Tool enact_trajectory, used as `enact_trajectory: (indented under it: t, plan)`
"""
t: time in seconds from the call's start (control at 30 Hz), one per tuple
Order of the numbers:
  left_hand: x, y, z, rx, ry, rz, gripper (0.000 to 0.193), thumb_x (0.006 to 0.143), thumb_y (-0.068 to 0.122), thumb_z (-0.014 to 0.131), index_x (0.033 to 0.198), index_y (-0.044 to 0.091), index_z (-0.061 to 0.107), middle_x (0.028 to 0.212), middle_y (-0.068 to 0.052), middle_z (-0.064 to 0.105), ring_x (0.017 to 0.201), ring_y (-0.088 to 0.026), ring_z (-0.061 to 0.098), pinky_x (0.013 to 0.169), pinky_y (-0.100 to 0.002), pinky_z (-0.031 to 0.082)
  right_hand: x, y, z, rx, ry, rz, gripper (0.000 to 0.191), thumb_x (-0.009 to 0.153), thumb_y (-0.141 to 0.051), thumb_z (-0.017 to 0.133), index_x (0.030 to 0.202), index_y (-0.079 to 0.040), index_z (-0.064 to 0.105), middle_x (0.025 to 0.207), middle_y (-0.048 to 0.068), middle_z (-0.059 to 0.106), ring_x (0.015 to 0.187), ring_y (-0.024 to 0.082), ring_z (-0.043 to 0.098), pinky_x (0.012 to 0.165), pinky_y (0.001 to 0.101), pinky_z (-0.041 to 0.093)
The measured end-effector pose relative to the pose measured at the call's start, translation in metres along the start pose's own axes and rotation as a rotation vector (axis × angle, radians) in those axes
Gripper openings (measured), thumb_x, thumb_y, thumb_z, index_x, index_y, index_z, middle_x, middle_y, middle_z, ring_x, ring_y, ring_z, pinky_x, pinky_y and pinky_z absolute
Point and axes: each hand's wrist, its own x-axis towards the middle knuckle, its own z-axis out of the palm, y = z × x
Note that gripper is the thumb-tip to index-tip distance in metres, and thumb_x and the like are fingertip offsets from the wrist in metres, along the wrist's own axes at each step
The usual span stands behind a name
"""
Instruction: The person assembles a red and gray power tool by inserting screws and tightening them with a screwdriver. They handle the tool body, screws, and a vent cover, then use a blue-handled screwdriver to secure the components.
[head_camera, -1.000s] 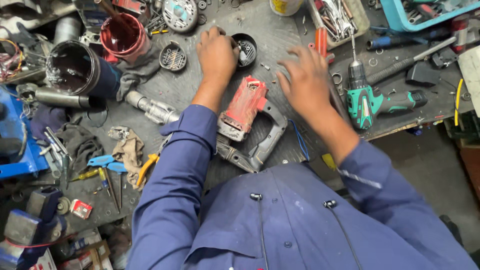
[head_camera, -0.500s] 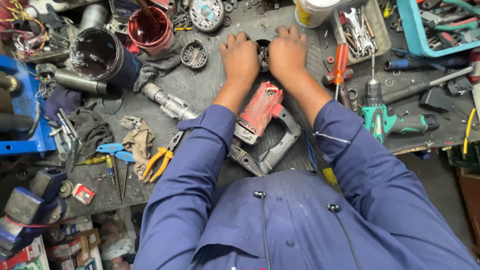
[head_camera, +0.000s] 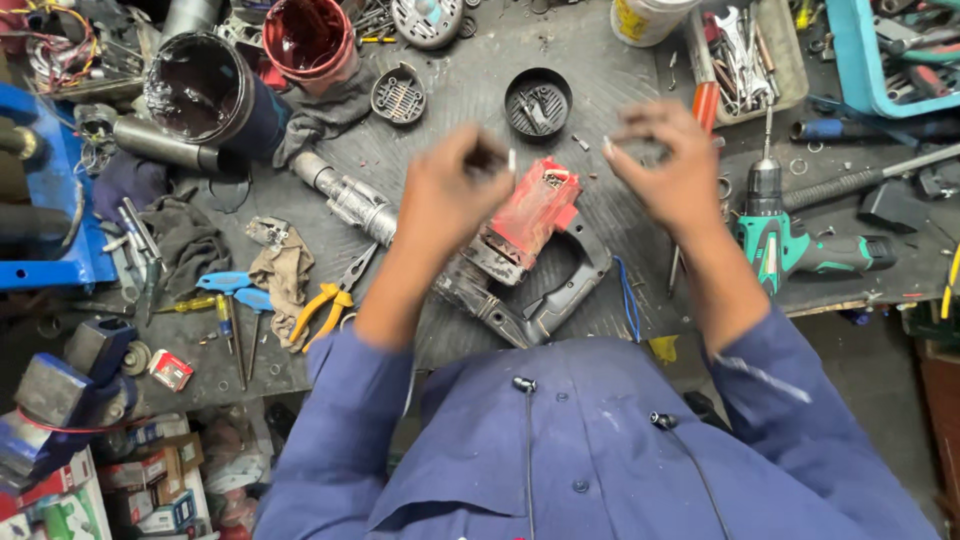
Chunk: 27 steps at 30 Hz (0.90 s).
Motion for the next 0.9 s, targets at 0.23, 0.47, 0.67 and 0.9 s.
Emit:
enact_trajectory:
  t: [0.23, 0.47, 0.67, 0.9]
  plan:
    - [-0.144, 0.023, -0.007, 0.163, -0.097, 0.158, 0.023, 0.082, 0.012, 0.082, 0.103, 0.007, 0.071, 0.1, -0.007, 0.074, 0.089, -0.025, 0.072, 0.076, -0.034, 0.057, -0.112, -0.025, -0.01, 0.203, -0.177, 0.242, 0.014, 0.084, -0.009, 0.08, 0.096, -0.004, 0.074, 0.113, 0.008, 0.076, 0.111, 0.021, 0.07, 0.101, 0.0345, 0.052]
    - [-0.184, -0.005, 0.022, 0.247, 0.071, 0.095, 0.021, 0.08, 0.012, 0.085, 0.096, 0.006, 0.072, 0.101, -0.009, 0.067, 0.091, -0.028, 0.069, 0.077, -0.038, 0.056, -0.15, -0.044, 0.006, 0.191, -0.058, 0.21, 0.017, 0.083, -0.008, 0.082, 0.098, -0.004, 0.075, 0.128, 0.012, 0.071, 0.122, 0.025, 0.065, 0.107, 0.0374, 0.049]
    - [-0.191, -0.008, 0.023, 0.234, 0.076, 0.135, 0.019, 0.084, 0.009, 0.082, 0.101, 0.006, 0.073, 0.1, -0.008, 0.068, 0.09, -0.027, 0.07, 0.077, -0.036, 0.057, -0.161, -0.059, 0.008, 0.099, -0.038, 0.092, 0.018, 0.081, -0.009, 0.083, 0.096, -0.006, 0.075, 0.133, 0.013, 0.068, 0.137, 0.033, 0.057, 0.115, 0.0444, 0.043]
    - [-0.185, 0.002, 0.017, 0.32, 0.042, 0.127, 0.014, 0.087, 0.012, 0.078, 0.099, 0.006, 0.074, 0.098, -0.009, 0.068, 0.086, -0.029, 0.07, 0.073, -0.039, 0.056, -0.168, -0.081, 0.02, 0.009, -0.046, 0.029, 0.017, 0.081, -0.011, 0.083, 0.096, -0.008, 0.075, 0.133, 0.012, 0.068, 0.138, 0.035, 0.055, 0.116, 0.0472, 0.043]
